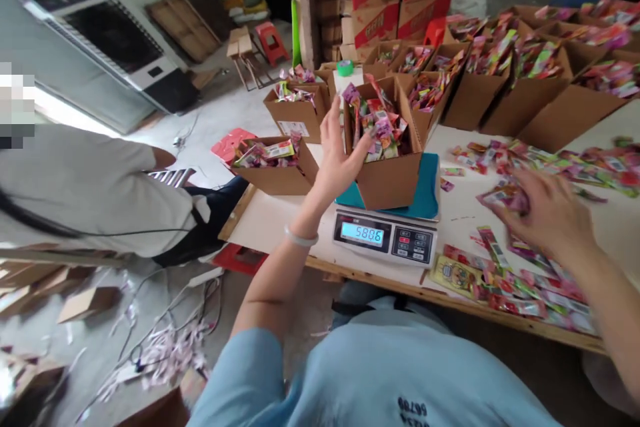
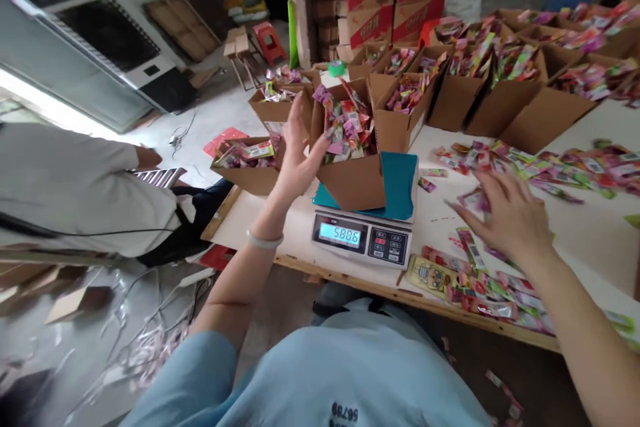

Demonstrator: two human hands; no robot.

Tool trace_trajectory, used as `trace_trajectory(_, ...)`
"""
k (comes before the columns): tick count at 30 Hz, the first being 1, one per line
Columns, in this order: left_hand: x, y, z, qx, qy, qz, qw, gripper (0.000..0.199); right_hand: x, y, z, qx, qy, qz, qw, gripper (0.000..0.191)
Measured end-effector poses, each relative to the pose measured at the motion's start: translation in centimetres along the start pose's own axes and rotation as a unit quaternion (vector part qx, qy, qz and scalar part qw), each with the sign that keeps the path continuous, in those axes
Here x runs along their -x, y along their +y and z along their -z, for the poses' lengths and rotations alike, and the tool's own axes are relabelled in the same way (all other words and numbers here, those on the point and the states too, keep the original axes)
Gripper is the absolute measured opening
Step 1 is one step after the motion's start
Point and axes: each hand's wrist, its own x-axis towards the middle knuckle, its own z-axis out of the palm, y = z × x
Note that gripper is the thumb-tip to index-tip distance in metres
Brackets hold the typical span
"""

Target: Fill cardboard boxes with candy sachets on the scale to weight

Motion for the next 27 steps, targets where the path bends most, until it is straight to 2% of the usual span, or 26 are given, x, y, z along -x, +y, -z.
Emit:
trace_trajectory(2,0.3,0.4,-0.5,-0.014,-0.019,0.0,1.0,0.084,7.1,4.5,-2.3,0.013,-0.067,-0.048,0.997,0.085)
trace_trajectory(4,0.8,0.8,-0.5,-0.02,-0.018,0.003,1.0,0.08,13.4,8.4,-4.6,0.019,-0.136,-0.075,0.988,0.08)
trace_trajectory(6,1.2,1.2,-0.1,-0.021,-0.006,0.003,1.0,0.077,17.2,11.8,-6.5,0.039,-0.157,-0.106,0.981,0.074)
trace_trajectory(7,1.4,1.4,0.1,-0.021,0.001,0.003,1.0,0.076,18.0,13.2,-7.2,0.051,-0.165,-0.119,0.978,0.071)
trace_trajectory(9,1.6,1.7,0.4,-0.025,0.012,0.003,1.0,0.076,17.6,15.4,-8.1,0.061,-0.177,-0.14,0.972,0.068)
trace_trajectory(11,1.9,1.7,0.6,-0.031,0.018,0.005,0.999,0.075,15.6,16.6,-8.5,0.053,-0.173,-0.168,0.969,0.065)
trace_trajectory(15,2.6,1.2,0.9,-0.024,0.021,0.011,0.999,0.07,11.9,16.8,-8.4,0.09,-0.075,-0.258,0.959,0.063)
trace_trajectory(17,2.9,1.0,1.0,-0.015,0.02,0.016,1.0,0.068,11.0,16.4,-8.2,0.114,-0.069,-0.255,0.958,0.06)
trace_trajectory(20,3.1,1.2,1.4,-0.008,0.013,0.022,1.0,0.069,10.2,16.0,-8.0,0.127,-0.113,-0.206,0.964,0.051)
trace_trajectory(23,3.3,1.5,1.6,-0.003,-0.007,0.012,1.0,0.074,9.1,15.8,-7.6,0.12,-0.139,-0.193,0.964,0.043)
trace_trajectory(25,3.6,1.5,1.5,-0.013,-0.038,-0.014,0.999,0.079,7.7,15.9,-7.2,0.107,-0.133,-0.206,0.963,0.043)
trace_trajectory(27,3.9,1.2,0.9,-0.033,-0.058,-0.049,0.997,0.074,5.6,16.2,-6.6,0.109,-0.101,-0.23,0.962,0.047)
